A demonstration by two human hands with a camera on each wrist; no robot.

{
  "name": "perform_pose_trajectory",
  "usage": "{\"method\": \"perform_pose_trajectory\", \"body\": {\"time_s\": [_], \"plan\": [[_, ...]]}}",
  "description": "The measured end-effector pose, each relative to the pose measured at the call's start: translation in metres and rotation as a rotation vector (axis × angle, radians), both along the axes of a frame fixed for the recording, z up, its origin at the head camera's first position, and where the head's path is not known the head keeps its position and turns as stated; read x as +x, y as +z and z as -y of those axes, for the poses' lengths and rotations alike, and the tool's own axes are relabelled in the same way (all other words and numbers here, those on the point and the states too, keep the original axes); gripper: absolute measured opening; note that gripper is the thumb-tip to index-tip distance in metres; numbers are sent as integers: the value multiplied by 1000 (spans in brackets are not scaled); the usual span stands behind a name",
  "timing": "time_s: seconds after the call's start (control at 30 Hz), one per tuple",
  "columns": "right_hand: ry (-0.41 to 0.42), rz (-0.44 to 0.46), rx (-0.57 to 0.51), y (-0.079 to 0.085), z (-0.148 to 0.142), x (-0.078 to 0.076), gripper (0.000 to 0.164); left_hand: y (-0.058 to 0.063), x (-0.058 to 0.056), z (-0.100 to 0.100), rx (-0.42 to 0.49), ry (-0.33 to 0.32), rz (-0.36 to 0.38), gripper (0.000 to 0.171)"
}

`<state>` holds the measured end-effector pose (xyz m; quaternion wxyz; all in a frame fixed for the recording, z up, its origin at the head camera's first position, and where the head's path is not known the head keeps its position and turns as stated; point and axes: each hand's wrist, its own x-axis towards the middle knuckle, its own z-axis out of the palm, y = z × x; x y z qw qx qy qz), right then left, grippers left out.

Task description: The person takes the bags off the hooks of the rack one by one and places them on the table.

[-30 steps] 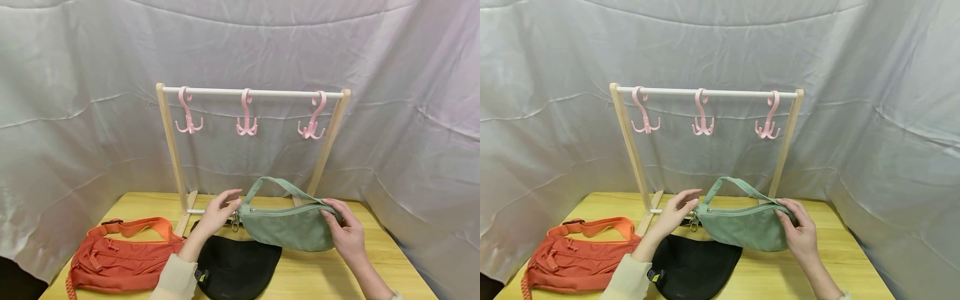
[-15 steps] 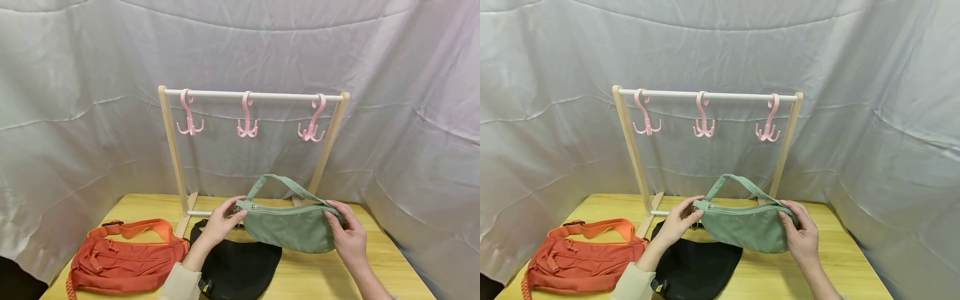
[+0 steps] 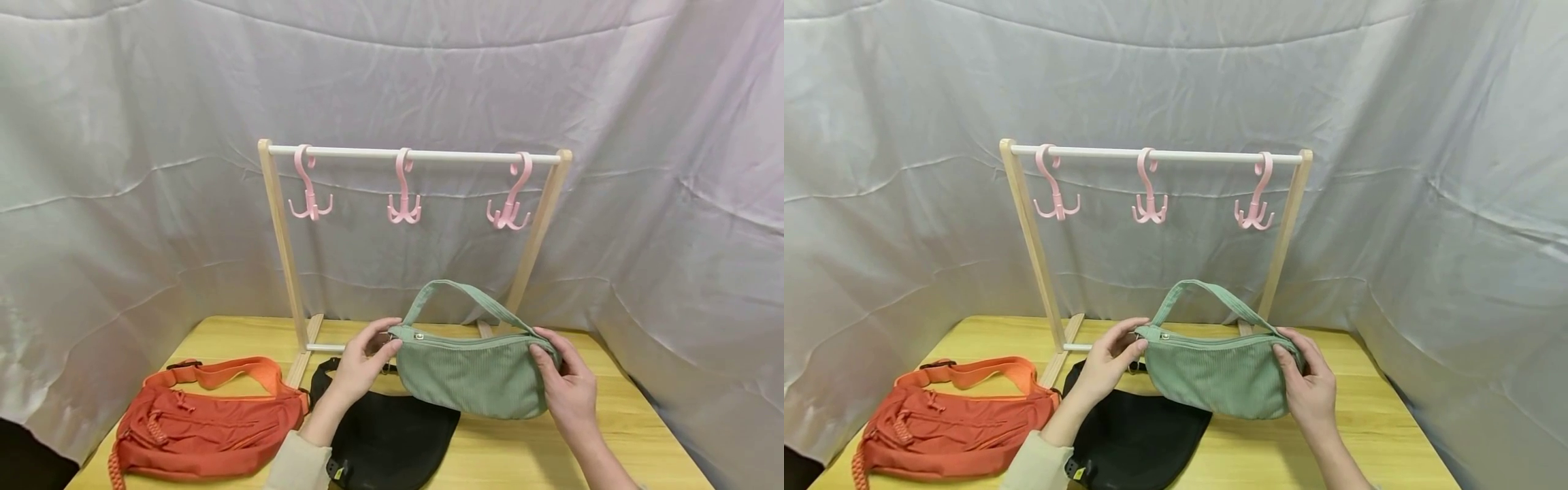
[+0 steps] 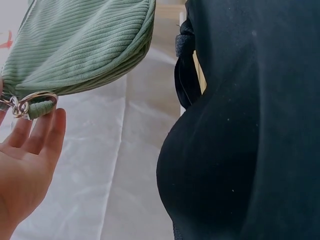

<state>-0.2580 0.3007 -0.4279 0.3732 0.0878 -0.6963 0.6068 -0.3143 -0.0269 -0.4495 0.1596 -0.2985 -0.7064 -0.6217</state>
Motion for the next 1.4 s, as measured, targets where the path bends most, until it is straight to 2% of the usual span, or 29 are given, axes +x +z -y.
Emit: {"method": "perform_pose_trajectory", "body": {"time_s": [0.2, 0.5, 0.73, 0.87, 1.07, 1.27, 1.4], "plan": [[-23, 96, -35, -2, -3, -1, 33, 0, -1, -4, 6, -3, 15, 34], [-74, 155, -8, -5, -18, -3, 34, 7, 3, -15, -45, -9, 40, 30], [-123, 208, 5, -5, -29, -1, 35, 9, 6, -28, -51, -43, 50, 28], [-137, 222, -10, -7, -36, 1, 36, 8, 8, -37, -49, -50, 62, 27], [-136, 194, -5, -12, -48, 1, 36, 9, 11, -52, -40, -51, 88, 27], [-178, 192, 24, -16, -61, 3, 37, 9, 12, -66, -49, -53, 66, 27], [-229, 214, 61, -19, -70, 4, 38, 7, 14, -75, -64, -49, 76, 27]]}}
